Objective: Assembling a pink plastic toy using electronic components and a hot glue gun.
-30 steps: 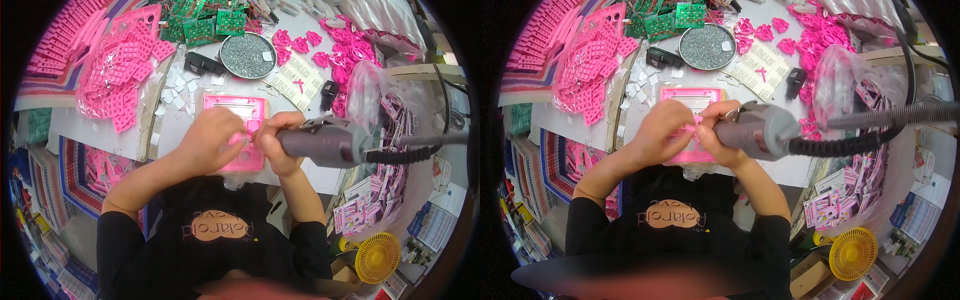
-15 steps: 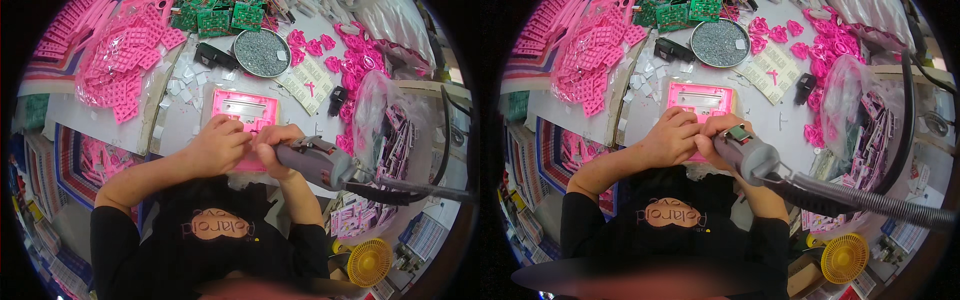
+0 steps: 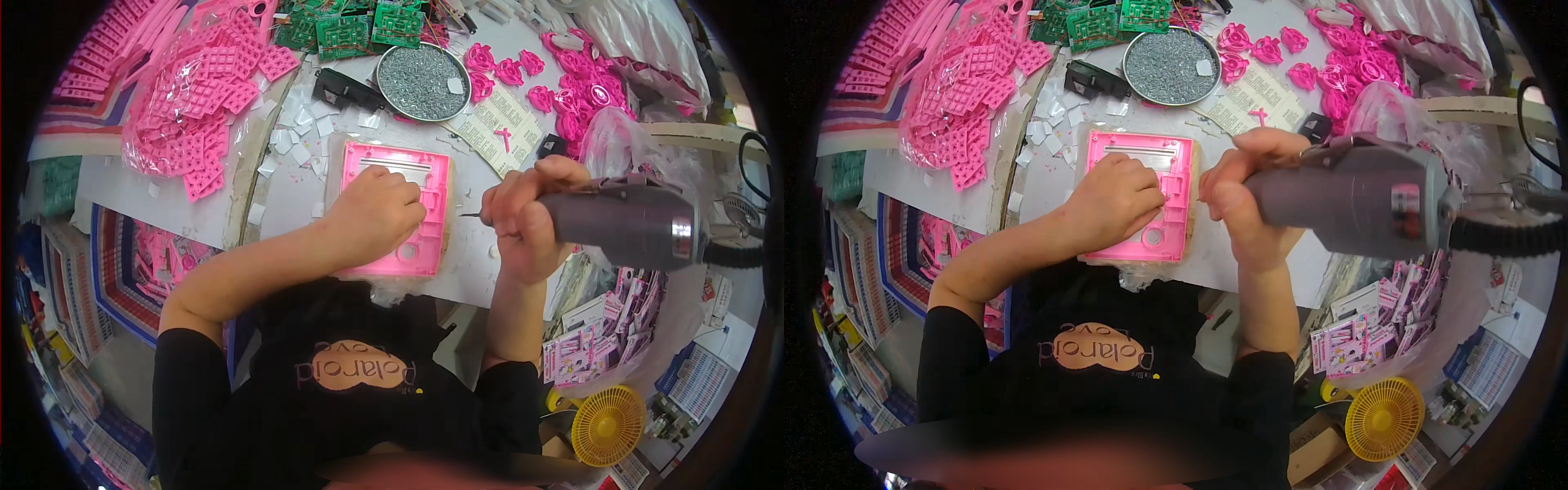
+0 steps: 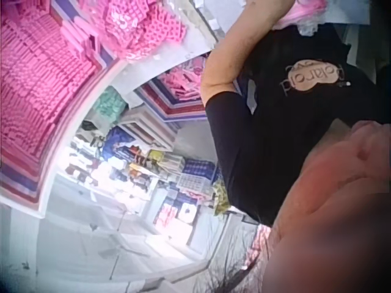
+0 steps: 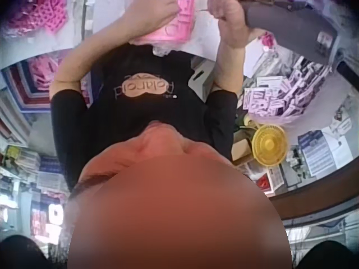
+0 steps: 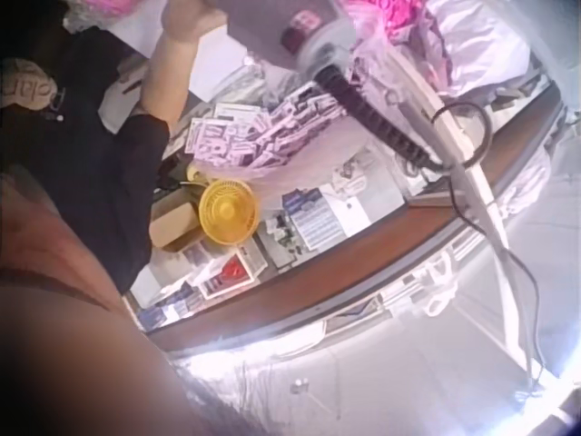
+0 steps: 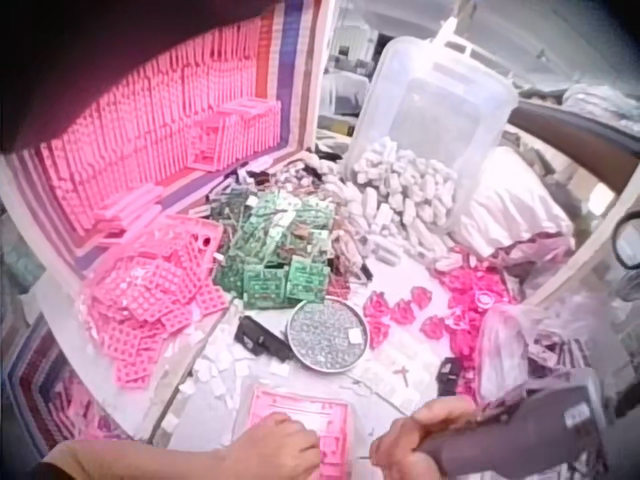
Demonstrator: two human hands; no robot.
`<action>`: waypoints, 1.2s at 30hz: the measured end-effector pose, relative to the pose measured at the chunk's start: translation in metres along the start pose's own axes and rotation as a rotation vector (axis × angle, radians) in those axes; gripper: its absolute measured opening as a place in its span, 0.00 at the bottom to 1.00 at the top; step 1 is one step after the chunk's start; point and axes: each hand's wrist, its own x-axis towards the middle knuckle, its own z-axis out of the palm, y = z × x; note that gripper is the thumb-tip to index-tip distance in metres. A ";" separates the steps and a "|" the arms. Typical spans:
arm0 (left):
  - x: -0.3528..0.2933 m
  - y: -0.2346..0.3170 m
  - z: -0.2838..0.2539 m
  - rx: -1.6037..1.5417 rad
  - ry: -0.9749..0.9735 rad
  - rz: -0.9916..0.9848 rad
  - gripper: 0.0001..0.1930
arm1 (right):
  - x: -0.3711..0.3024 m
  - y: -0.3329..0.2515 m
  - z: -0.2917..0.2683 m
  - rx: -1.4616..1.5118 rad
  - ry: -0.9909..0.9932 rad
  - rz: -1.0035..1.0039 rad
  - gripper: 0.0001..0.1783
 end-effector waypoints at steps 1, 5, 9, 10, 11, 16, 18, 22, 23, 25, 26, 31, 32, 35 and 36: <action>0.002 -0.001 0.003 0.034 -0.025 0.013 0.05 | 0.000 -0.001 -0.004 -0.024 0.025 0.010 0.24; 0.007 -0.005 0.005 0.132 -0.029 0.128 0.04 | 0.000 -0.007 -0.010 -0.078 0.106 0.064 0.24; 0.010 -0.011 0.006 0.083 -0.074 0.191 0.06 | -0.001 -0.003 -0.013 -0.070 0.112 0.039 0.23; 0.011 -0.012 0.006 0.065 -0.097 0.190 0.07 | -0.001 -0.003 -0.014 -0.077 0.108 0.039 0.23; 0.010 -0.013 0.006 0.040 -0.086 0.194 0.08 | -0.002 -0.002 -0.016 -0.084 0.104 0.039 0.23; 0.007 -0.017 0.006 -0.023 -0.059 0.224 0.10 | -0.002 0.002 -0.019 -0.075 0.122 0.062 0.23; 0.009 -0.017 0.007 -0.041 -0.040 0.203 0.11 | -0.001 0.003 -0.021 -0.080 0.135 0.068 0.23; 0.009 -0.017 0.007 -0.037 -0.042 0.180 0.11 | 0.000 0.007 -0.024 -0.091 0.152 0.084 0.23; 0.009 -0.017 0.007 -0.035 -0.067 0.191 0.11 | 0.000 0.008 -0.024 -0.094 0.163 0.091 0.22; 0.007 -0.016 0.005 -0.030 -0.118 0.210 0.11 | -0.001 0.006 -0.027 -0.214 0.108 0.088 0.24; 0.007 -0.016 0.004 -0.055 -0.106 0.204 0.11 | -0.001 0.006 -0.028 -0.273 0.080 0.086 0.24; 0.015 -0.016 -0.017 -0.262 0.048 0.176 0.10 | -0.004 0.001 -0.035 -0.662 0.148 -0.193 0.33; 0.014 -0.016 -0.021 -0.313 0.101 0.147 0.10 | -0.011 0.003 -0.035 -0.686 0.178 -0.185 0.34; -0.002 -0.014 -0.033 -0.463 0.226 0.026 0.09 | -0.049 0.011 -0.027 -0.467 0.258 0.047 0.36; -0.009 -0.014 -0.034 -0.525 0.239 -0.026 0.08 | -0.056 0.013 -0.019 -0.277 0.202 0.328 0.34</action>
